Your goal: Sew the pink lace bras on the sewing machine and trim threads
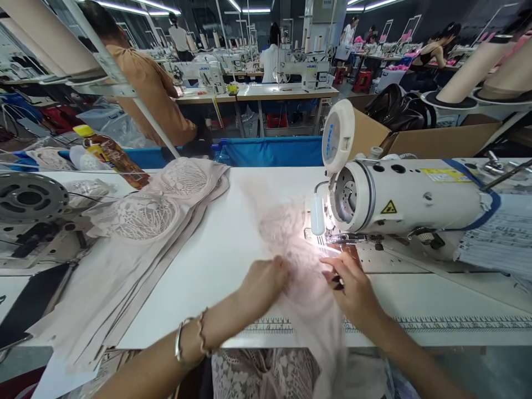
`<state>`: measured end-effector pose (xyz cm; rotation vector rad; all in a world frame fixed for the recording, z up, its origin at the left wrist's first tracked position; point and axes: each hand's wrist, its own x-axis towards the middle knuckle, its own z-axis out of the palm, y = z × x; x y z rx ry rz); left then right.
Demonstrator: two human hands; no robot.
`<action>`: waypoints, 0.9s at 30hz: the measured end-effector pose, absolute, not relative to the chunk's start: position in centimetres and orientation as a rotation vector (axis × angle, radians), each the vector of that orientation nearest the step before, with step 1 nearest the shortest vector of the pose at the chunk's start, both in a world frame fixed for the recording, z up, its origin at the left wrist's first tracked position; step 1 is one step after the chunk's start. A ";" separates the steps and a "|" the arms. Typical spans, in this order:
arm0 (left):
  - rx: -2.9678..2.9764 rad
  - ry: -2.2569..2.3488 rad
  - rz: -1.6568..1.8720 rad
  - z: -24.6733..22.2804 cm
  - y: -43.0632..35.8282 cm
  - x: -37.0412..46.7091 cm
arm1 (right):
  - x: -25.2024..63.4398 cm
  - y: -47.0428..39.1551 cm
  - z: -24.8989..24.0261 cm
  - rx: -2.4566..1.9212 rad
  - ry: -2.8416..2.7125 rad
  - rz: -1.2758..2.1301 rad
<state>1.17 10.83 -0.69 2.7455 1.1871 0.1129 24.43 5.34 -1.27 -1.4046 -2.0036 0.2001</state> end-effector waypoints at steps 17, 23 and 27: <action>2.497 0.622 0.190 1.7 0.9 1.1 | 25.6 -3.7 0.5 -1.169 -2.059 0.920; 1.904 0.168 0.007 2.4 1.6 0.3 | 26.8 -4.3 3.1 -1.158 -2.214 1.412; 1.776 0.137 0.033 2.9 2.2 1.1 | 25.9 -3.3 3.8 -0.861 -2.342 1.499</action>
